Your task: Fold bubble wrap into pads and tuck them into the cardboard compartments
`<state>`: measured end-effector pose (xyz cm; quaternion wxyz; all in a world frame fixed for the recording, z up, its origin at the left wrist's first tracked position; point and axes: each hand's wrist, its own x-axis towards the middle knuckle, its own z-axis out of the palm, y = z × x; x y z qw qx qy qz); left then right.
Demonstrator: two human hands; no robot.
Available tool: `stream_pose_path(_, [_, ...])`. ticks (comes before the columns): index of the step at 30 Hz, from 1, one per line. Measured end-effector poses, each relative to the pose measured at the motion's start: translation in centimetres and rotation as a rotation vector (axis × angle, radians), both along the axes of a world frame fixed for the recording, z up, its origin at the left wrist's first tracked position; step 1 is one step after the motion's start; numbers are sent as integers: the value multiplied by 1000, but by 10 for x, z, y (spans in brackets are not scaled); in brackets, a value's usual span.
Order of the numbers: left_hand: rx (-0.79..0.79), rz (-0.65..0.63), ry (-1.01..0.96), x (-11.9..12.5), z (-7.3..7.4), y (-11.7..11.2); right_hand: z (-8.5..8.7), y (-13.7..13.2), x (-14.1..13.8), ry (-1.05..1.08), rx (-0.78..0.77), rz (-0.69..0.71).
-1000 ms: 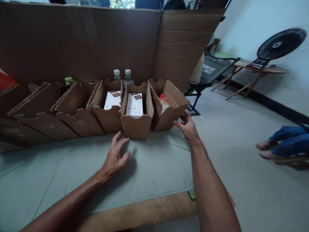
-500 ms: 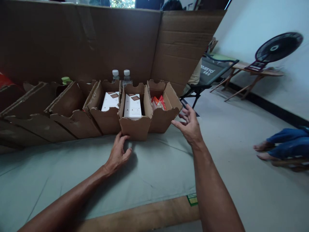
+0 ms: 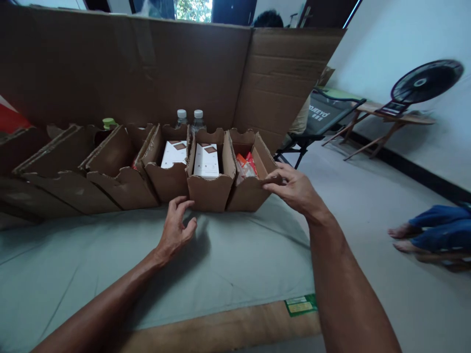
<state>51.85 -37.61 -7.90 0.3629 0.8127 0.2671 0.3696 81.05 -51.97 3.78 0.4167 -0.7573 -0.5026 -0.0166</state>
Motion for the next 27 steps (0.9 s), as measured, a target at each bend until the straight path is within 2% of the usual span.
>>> stream_pose_path(4, [29, 2, -68, 5, 1, 0, -5, -11, -7, 42, 6, 37])
stream_pose_path(10, [12, -6, -84, 27, 0, -5, -6, -3, -17, 60, 31, 5])
stream_pose_path(14, [-15, -13, 1, 41, 11, -3, -10, 7, -14, 33, 45, -52])
stream_pose_path(17, [16, 10, 89, 41, 20, -4, -13, 10, -12, -12, 29, -100])
stream_pose_path(20, [98, -7, 141, 17, 21, -11, -11, 4, -28, -164, 95, -193])
stream_pose_path(23, [156, -102, 153, -29, 11, -24, -1, -1, -71, -373, 302, -364])
stream_pose_path(24, [153, -125, 156, -45, 7, -30, 4, 2, -90, -389, 345, -370])
stream_pose_path(25, [142, -139, 159, -60, 3, -36, 9, 8, -111, -362, 350, -325])
stream_pose_path(27, [119, -152, 149, -86, -3, -47, 18, 32, -151, -268, 223, -111])
